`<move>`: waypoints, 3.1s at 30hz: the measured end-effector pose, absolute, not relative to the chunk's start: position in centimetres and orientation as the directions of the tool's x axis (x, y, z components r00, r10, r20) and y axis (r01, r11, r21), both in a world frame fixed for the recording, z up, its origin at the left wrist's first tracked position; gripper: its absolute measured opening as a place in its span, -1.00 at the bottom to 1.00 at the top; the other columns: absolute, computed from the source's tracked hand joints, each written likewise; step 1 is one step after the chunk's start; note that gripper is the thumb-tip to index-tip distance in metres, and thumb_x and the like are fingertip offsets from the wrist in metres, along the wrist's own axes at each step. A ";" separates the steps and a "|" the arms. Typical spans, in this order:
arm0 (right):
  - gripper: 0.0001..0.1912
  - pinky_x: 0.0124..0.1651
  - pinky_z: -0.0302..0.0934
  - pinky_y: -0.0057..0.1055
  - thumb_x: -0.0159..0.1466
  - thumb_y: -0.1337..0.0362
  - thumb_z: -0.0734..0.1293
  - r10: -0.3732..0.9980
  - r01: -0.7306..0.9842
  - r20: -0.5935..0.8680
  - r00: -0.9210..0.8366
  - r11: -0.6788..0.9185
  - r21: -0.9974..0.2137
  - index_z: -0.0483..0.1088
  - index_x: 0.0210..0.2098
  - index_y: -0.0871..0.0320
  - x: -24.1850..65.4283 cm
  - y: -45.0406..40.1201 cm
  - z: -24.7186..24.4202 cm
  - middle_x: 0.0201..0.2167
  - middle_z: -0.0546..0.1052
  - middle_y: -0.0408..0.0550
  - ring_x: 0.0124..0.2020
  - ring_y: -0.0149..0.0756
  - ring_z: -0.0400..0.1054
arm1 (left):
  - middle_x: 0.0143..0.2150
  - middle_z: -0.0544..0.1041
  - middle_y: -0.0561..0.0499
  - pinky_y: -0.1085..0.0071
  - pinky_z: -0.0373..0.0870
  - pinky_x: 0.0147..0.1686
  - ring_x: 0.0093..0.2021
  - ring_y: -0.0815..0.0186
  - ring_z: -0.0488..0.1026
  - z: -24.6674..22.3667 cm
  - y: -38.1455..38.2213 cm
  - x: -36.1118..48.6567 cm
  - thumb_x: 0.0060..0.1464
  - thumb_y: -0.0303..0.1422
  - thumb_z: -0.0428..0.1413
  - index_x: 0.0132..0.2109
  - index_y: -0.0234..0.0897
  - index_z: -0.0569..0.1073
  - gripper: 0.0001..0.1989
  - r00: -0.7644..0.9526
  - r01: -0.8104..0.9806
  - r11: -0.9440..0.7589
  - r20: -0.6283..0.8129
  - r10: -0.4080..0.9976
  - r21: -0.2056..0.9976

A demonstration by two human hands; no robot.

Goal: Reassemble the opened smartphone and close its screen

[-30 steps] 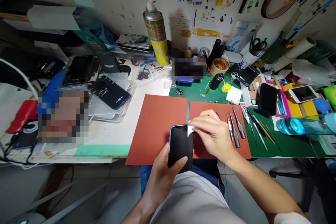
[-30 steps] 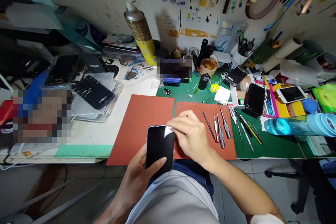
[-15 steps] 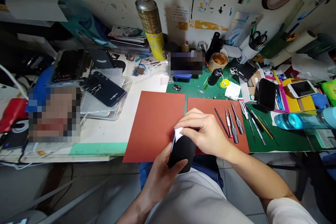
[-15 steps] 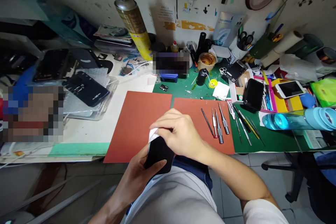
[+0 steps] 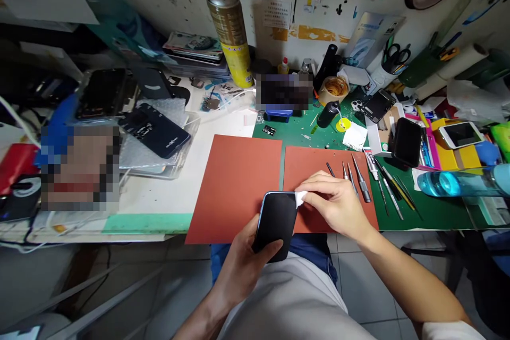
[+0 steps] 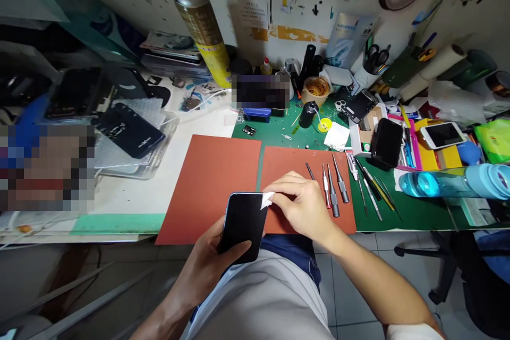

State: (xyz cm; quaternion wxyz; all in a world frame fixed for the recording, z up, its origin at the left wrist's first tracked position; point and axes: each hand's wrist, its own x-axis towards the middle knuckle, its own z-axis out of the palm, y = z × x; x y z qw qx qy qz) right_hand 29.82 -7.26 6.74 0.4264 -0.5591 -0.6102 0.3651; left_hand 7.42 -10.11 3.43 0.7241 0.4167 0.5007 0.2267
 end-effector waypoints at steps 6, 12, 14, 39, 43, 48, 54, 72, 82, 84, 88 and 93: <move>-0.69 -0.02 0.56 -0.17 0.47 0.42 0.34 0.945 0.356 0.267 -0.188 0.319 -0.879 0.72 -0.14 -0.02 28.5 -6.5 6.8 -0.19 0.76 -0.11 -0.15 -0.20 0.62 | -0.21 0.69 -0.06 0.23 0.52 -0.16 -0.13 -0.05 0.61 3.9 -10.0 8.2 0.08 -0.13 0.41 -0.05 -0.22 0.66 -0.64 0.443 0.071 0.548 -0.518 0.732 0.834; -0.69 -0.02 0.54 -0.14 0.50 0.41 0.29 0.821 0.550 0.492 -0.290 0.564 -0.616 0.66 -0.01 0.02 28.5 -8.1 5.0 -0.09 0.73 0.01 -0.06 -0.12 0.54 | -0.24 0.61 -0.01 0.30 0.45 -0.18 -0.16 0.05 0.53 3.7 -9.8 8.3 0.08 -0.24 0.37 -0.11 -0.23 0.63 -0.74 0.441 0.048 0.515 -0.481 0.757 0.856; -0.67 -0.01 0.52 -0.17 0.49 0.46 0.26 0.757 0.540 0.534 -0.376 0.648 -0.538 0.63 0.02 0.05 28.1 -8.3 4.7 -0.07 0.71 0.04 -0.03 -0.12 0.50 | -0.27 0.57 0.01 0.32 0.42 -0.19 -0.17 0.08 0.50 3.9 -9.7 8.3 0.07 -0.28 0.35 -0.13 -0.23 0.60 -0.77 0.422 0.064 0.485 -0.464 0.779 0.872; -0.73 -0.19 0.40 -0.27 0.49 0.51 0.23 0.736 0.547 0.597 -0.321 0.658 -0.517 0.51 0.06 0.21 24.7 -9.8 3.4 -0.26 0.59 0.04 -0.26 -0.23 0.39 | -0.32 0.44 0.07 0.39 0.29 -0.29 -0.27 0.26 0.31 4.6 -9.1 7.9 0.09 -0.28 0.34 -0.23 -0.27 0.45 -0.76 0.439 0.030 0.510 -0.469 0.766 0.860; -0.70 -0.11 0.42 -0.18 0.43 0.55 0.28 0.748 0.633 0.626 -0.220 0.598 -0.492 0.50 0.08 0.23 25.0 -9.6 3.7 -0.18 0.59 0.14 -0.15 -0.13 0.40 | -0.25 0.49 0.03 0.38 0.33 -0.25 -0.22 0.23 0.36 4.7 -9.2 7.9 0.13 -0.24 0.35 -0.09 -0.29 0.50 -0.70 0.460 -0.041 0.530 -0.454 0.763 0.847; -0.70 -0.13 0.44 -0.21 0.42 0.57 0.27 0.745 0.531 0.577 -0.335 0.655 -0.537 0.49 0.08 0.27 24.7 -9.5 4.0 -0.21 0.58 0.13 -0.18 -0.16 0.40 | -0.30 0.44 0.07 0.40 0.32 -0.29 -0.26 0.27 0.33 4.7 -9.1 8.4 0.08 -0.37 0.36 -0.22 -0.27 0.45 -0.77 0.424 -0.046 0.509 -0.445 0.789 0.859; -0.67 -0.15 0.43 -0.23 0.38 0.63 0.23 0.783 0.507 0.523 -0.337 0.619 -0.600 0.52 -0.01 0.26 24.0 -10.9 3.9 -0.20 0.58 0.14 -0.18 -0.17 0.38 | -0.21 0.47 0.02 0.41 0.38 -0.22 -0.20 0.26 0.41 5.1 -8.4 7.5 0.00 -0.40 0.40 -0.04 -0.26 0.51 -0.63 0.563 -0.337 0.672 -0.432 0.705 0.659; -0.66 -0.13 0.44 -0.20 0.40 0.58 0.28 0.801 0.564 0.568 -0.190 0.563 -0.605 0.52 0.07 0.20 22.0 -11.6 3.4 -0.20 0.59 0.10 -0.17 -0.14 0.44 | -0.22 0.60 -0.04 0.26 0.52 -0.22 -0.24 0.14 0.55 6.0 -7.9 7.9 0.27 -0.05 0.17 -0.05 -0.19 0.57 -0.67 0.452 -0.524 0.705 -0.546 0.706 0.478; -0.61 -0.21 0.42 -0.26 0.38 0.64 0.32 0.829 0.654 0.537 0.157 0.320 -0.685 0.55 0.06 0.15 20.4 -15.1 2.4 -0.23 0.57 0.06 -0.23 -0.19 0.39 | -0.06 0.68 -0.07 0.29 0.52 -0.12 -0.16 0.20 0.64 5.7 -7.8 9.4 0.28 -0.28 0.32 0.24 -0.23 0.49 -0.57 0.289 -0.534 0.594 -0.530 0.797 0.602; -0.61 -0.19 0.43 -0.26 0.38 0.65 0.30 0.829 0.633 0.543 0.133 0.350 -0.691 0.55 0.05 0.17 20.3 -14.9 2.4 -0.22 0.57 0.06 -0.21 -0.20 0.40 | -0.10 0.68 -0.05 0.31 0.53 -0.16 -0.22 0.23 0.63 5.7 -7.9 9.4 0.28 -0.27 0.33 0.23 -0.24 0.49 -0.56 0.275 -0.521 0.593 -0.536 0.798 0.614; -0.62 -0.21 0.43 -0.25 0.39 0.63 0.32 0.809 0.672 0.531 0.254 0.247 -0.698 0.58 0.02 0.10 20.8 -14.7 2.5 -0.24 0.56 0.03 -0.22 -0.19 0.39 | -0.02 0.69 -0.11 0.27 0.57 -0.10 -0.11 0.16 0.66 5.8 -8.1 9.4 0.31 -0.26 0.31 0.19 -0.24 0.51 -0.62 0.256 -0.513 0.561 -0.508 0.822 0.649; -0.61 -0.18 0.46 -0.25 0.40 0.63 0.30 0.826 0.648 0.530 0.192 0.299 -0.701 0.57 0.03 0.11 21.5 -14.5 2.8 -0.22 0.58 0.05 -0.20 -0.19 0.42 | -0.01 0.70 -0.13 0.21 0.59 -0.07 -0.05 0.08 0.67 6.2 -8.2 9.3 0.28 -0.23 0.33 0.20 -0.24 0.52 -0.59 0.254 -0.483 0.564 -0.509 0.822 0.670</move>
